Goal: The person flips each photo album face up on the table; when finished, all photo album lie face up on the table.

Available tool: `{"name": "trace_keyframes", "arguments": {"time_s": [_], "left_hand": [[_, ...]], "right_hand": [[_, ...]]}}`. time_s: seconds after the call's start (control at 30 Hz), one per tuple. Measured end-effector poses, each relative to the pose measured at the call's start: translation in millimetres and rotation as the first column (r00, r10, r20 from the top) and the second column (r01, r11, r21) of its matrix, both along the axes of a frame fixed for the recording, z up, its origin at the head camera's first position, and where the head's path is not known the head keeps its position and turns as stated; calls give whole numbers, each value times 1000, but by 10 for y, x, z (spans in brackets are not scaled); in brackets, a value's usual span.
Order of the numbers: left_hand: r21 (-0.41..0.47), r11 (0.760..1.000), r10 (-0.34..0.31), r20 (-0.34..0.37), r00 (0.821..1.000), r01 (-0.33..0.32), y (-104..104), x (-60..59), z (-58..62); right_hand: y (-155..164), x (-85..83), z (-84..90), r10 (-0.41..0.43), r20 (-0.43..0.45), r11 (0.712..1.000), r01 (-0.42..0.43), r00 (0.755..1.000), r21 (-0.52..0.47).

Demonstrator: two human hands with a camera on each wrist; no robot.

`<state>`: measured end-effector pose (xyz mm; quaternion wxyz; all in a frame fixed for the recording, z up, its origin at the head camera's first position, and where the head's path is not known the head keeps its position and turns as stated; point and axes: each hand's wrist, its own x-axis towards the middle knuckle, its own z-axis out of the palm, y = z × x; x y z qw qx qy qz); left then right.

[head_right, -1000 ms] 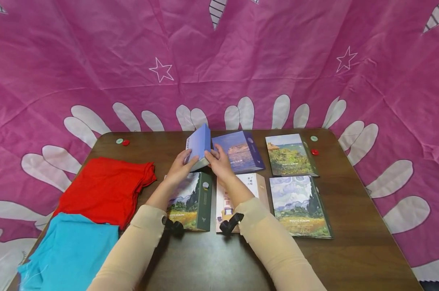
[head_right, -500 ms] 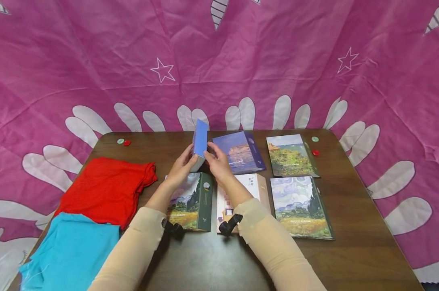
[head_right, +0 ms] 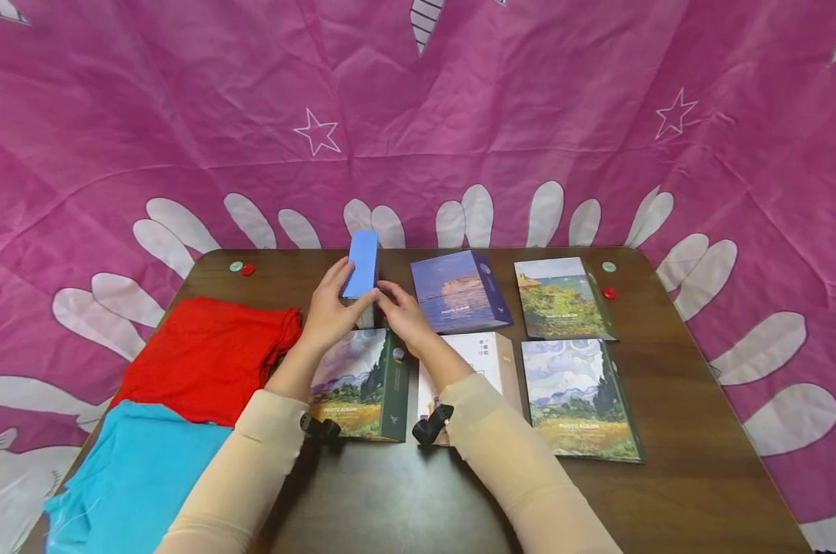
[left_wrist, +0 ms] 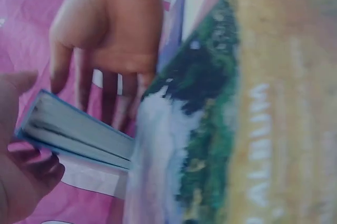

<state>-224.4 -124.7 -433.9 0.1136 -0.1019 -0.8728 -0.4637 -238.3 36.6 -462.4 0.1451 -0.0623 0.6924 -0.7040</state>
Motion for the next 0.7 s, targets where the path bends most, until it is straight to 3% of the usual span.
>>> {"name": "trace_keyframes", "arguments": {"time_s": [0.13,0.27,0.37,0.53,0.7], "left_hand": [[-50,995,87,37,996,-85,-54,-2,37],[-55,990,133,52,990,-130,-103,-7,26],[-49,991,131,59,990,-128,-131,-9,11],[-30,995,101,90,991,-99,-204,-27,-45],[-26,990,141,165,976,-139,-325,-59,-128]], "right_hand": [[-18,-17,-39,63,-5,990,-62,998,126],[-5,-64,-109,22,3,981,-22,1000,193],[4,-113,-153,-11,30,988,7,999,157],[0,-146,-171,6,70,995,-13,998,96],[-36,-154,-190,-11,90,998,5,996,60]]}}
